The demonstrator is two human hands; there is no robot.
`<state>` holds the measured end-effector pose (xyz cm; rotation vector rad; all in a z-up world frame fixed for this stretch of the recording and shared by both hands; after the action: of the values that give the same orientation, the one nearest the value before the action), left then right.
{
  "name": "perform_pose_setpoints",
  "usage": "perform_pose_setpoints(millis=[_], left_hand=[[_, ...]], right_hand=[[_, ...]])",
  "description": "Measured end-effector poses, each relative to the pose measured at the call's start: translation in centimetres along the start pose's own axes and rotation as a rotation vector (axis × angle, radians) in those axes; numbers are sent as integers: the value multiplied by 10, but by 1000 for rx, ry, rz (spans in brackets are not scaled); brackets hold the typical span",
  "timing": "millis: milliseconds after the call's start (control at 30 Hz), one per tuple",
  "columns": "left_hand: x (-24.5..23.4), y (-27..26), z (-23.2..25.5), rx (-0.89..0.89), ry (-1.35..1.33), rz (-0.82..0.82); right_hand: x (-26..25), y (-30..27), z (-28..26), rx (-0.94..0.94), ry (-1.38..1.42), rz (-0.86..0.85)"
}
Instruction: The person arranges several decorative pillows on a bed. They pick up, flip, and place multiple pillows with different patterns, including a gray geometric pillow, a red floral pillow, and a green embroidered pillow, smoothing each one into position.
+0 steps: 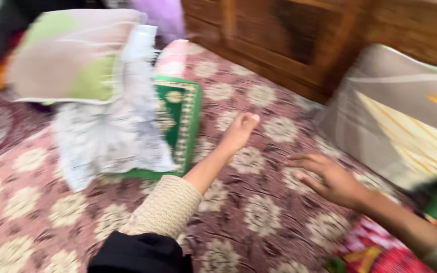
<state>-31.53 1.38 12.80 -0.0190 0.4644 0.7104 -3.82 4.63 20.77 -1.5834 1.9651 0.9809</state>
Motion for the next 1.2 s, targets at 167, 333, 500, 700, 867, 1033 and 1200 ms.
perform_pose_setpoints(millis=[167, 333, 500, 700, 867, 1033, 1200], left_hand=[[-218, 11, -113, -255, -374, 590], [-376, -6, -159, -317, -552, 1149], [-430, 19, -142, -353, -929, 999], [-456, 50, -126, -322, -1077, 873], [-471, 32, -73, 62, -1055, 763], [-428, -16, -15, 101, -992, 375], [-326, -50, -8, -176, -879, 93]], right_hand=[[87, 158, -61, -54, 163, -108], [160, 270, -94, 4, 534, -17], [189, 323, -104, 195, 645, 32], [185, 355, -104, 324, 487, 34], [126, 364, -85, 421, 589, 272], [28, 331, -33, 538, 820, 537], [-21, 270, 35, 610, 860, 477]])
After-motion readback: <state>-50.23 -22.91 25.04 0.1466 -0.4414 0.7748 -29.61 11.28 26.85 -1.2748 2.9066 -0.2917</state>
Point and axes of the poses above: each hand's wrist, its own y-axis towards the middle knuckle, its own x-axis out of the palm, z = x × y, the point moved 6 cm from there along y, towards the middle knuckle, and after that the axes turned 12 degrees about y, right-handed, at the moved point
